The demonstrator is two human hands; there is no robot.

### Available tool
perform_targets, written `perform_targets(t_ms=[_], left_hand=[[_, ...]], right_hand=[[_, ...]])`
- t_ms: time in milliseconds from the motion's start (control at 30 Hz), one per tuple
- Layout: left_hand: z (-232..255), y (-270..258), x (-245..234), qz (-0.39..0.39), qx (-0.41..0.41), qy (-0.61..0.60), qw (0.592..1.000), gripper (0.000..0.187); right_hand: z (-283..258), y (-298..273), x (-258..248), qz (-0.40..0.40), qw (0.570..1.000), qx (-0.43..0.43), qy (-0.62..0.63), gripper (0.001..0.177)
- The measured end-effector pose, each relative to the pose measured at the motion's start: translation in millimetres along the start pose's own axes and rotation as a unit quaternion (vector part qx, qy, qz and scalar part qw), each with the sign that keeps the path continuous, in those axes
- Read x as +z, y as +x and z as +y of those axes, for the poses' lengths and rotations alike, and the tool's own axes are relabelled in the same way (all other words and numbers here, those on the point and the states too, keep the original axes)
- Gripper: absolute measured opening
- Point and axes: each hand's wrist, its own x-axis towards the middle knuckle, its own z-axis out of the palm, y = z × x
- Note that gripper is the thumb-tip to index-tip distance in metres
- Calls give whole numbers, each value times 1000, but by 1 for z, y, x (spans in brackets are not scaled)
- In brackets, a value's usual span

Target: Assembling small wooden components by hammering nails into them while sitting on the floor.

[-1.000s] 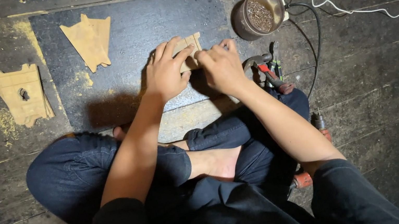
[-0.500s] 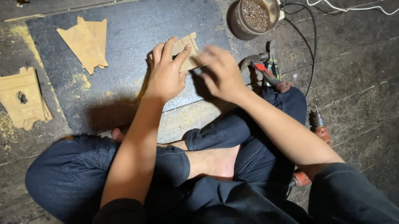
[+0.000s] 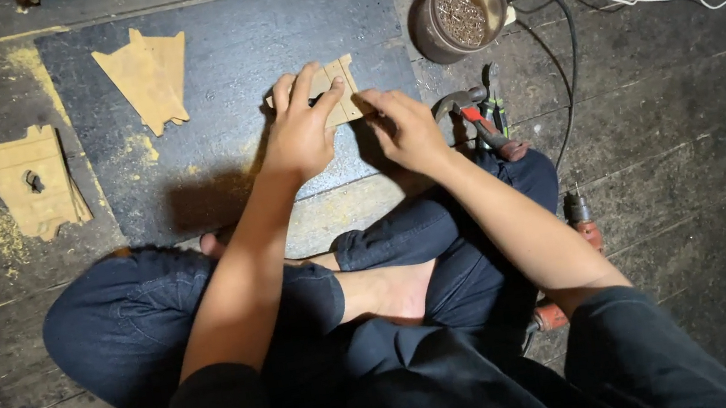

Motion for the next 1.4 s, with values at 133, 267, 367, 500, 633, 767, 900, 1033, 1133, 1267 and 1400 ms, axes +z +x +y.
perform_targets(t_ms=[133,267,367,500,633,767,900,1033,1133,1267,1400], left_hand=[[-1,0,3,-3,0,10,1000,63],[2,-2,-4,15,16,4,1000,61],[1,-2,-4,22,28,3,999,61],[-4,-2,1,39,42,8,998,61],[-3,-2,0,43,37,-8,998,62],[0,-3,-2,45,38,-3,998,62],[-2,-2,-1,45,42,-2,998,64],[-1,-2,-1,32,33,-13,999,62],[-1,-1,2,29,34,-10,999,62],[-7,1,7,35,26,-7,999,61],[-10,4,14,45,26,-4,999,59]], right_hand=[[18,-7,5,-16,1000,6,3,44],[20,-9,8,-4,999,38,-9,29],[11,-6,5,-16,998,39,-44,30],[-21,10,-25,-142,957,94,-233,42],[0,-8,-72,-285,846,252,-374,62],[50,-52,-93,-348,747,406,-396,48],[28,-34,-97,-291,777,436,-348,37],[44,-52,-122,-150,857,446,-212,34],[-14,-30,-123,-45,886,455,78,32],[-75,-2,-105,-44,954,278,104,38],[-112,13,-83,-56,989,139,-18,14]])
